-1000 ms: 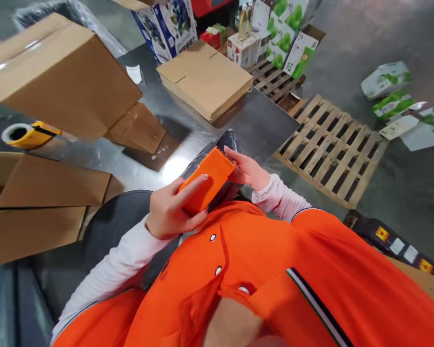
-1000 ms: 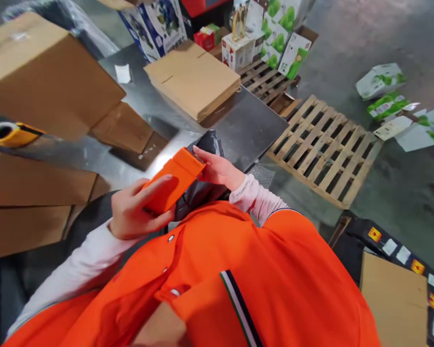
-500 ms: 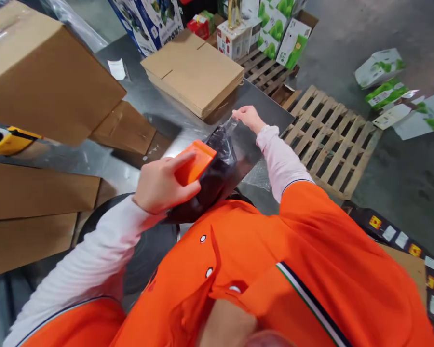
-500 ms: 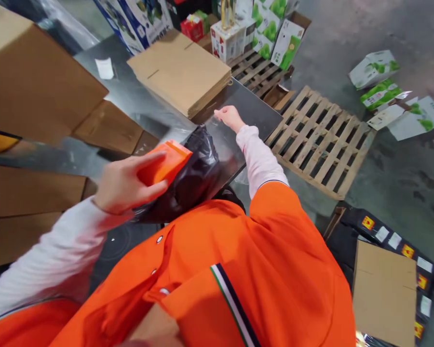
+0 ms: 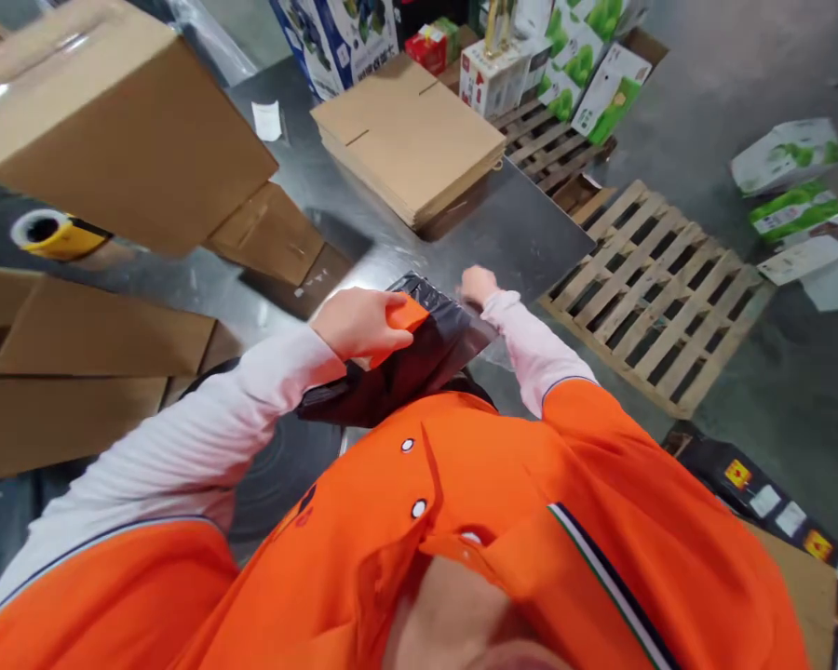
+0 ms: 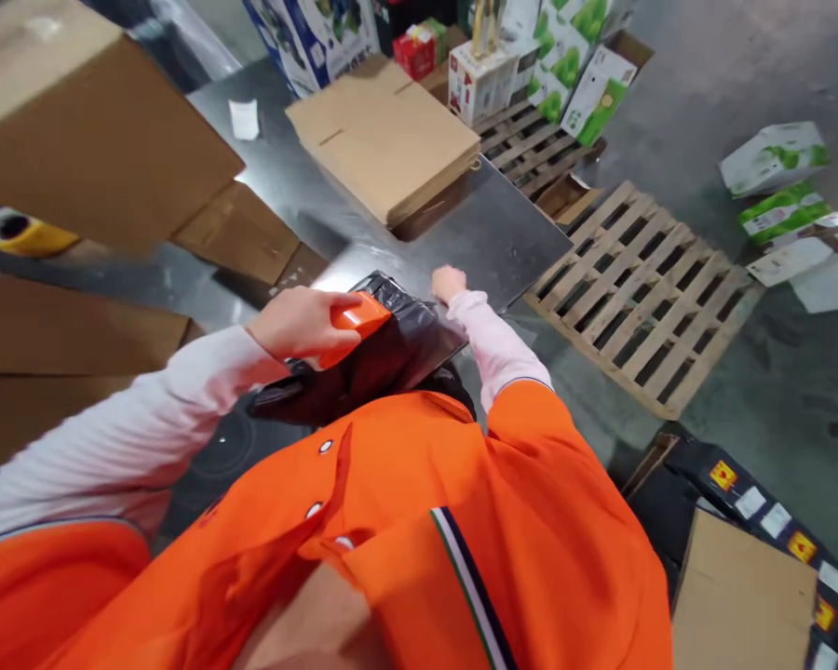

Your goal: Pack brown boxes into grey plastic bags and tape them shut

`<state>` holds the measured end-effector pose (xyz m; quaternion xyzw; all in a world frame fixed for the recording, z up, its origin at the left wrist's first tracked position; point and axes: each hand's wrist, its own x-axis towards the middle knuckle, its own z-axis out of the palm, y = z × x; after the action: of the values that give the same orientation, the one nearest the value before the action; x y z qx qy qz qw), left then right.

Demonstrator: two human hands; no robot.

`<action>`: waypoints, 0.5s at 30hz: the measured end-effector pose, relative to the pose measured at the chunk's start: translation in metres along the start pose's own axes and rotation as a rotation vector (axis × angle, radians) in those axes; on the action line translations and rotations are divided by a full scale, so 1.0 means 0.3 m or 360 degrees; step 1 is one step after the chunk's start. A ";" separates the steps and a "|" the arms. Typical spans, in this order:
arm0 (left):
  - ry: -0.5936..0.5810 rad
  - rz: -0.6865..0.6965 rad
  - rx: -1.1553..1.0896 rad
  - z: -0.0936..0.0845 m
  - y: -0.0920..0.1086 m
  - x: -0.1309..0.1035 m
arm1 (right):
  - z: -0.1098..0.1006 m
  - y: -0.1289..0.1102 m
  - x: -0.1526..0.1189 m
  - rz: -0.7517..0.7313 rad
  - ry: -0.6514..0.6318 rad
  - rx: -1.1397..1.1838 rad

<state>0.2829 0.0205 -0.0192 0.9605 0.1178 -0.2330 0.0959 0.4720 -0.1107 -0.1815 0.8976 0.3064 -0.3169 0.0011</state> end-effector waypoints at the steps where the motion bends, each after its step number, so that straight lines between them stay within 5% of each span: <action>1: -0.0006 0.0005 -0.0054 -0.005 0.012 0.016 | -0.024 -0.019 0.004 -0.0063 0.0042 0.0028; 5: 0.0007 0.0017 -0.0290 -0.037 0.005 0.033 | -0.031 -0.122 -0.006 -0.0362 0.0066 0.0058; 8: -0.0107 -0.0075 -0.0312 -0.011 -0.124 -0.120 | -0.007 -0.151 -0.021 -0.0464 0.0126 -0.0079; 10: -0.0261 -0.0199 -0.0261 0.070 -0.245 -0.307 | -0.004 -0.150 -0.028 -0.0388 0.0142 -0.0049; 13: -0.0313 -0.0419 -0.0329 0.285 -0.396 -0.557 | -0.021 -0.153 -0.040 -0.0234 0.0129 0.0028; 15: -0.0077 -0.0474 -0.0679 0.456 -0.450 -0.618 | -0.047 -0.165 -0.039 -0.0182 0.0108 0.0035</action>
<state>0.0282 0.0830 -0.0689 0.8848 0.3020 -0.2374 0.2639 0.4459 -0.0742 -0.1541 0.8889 0.3535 -0.2891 -0.0372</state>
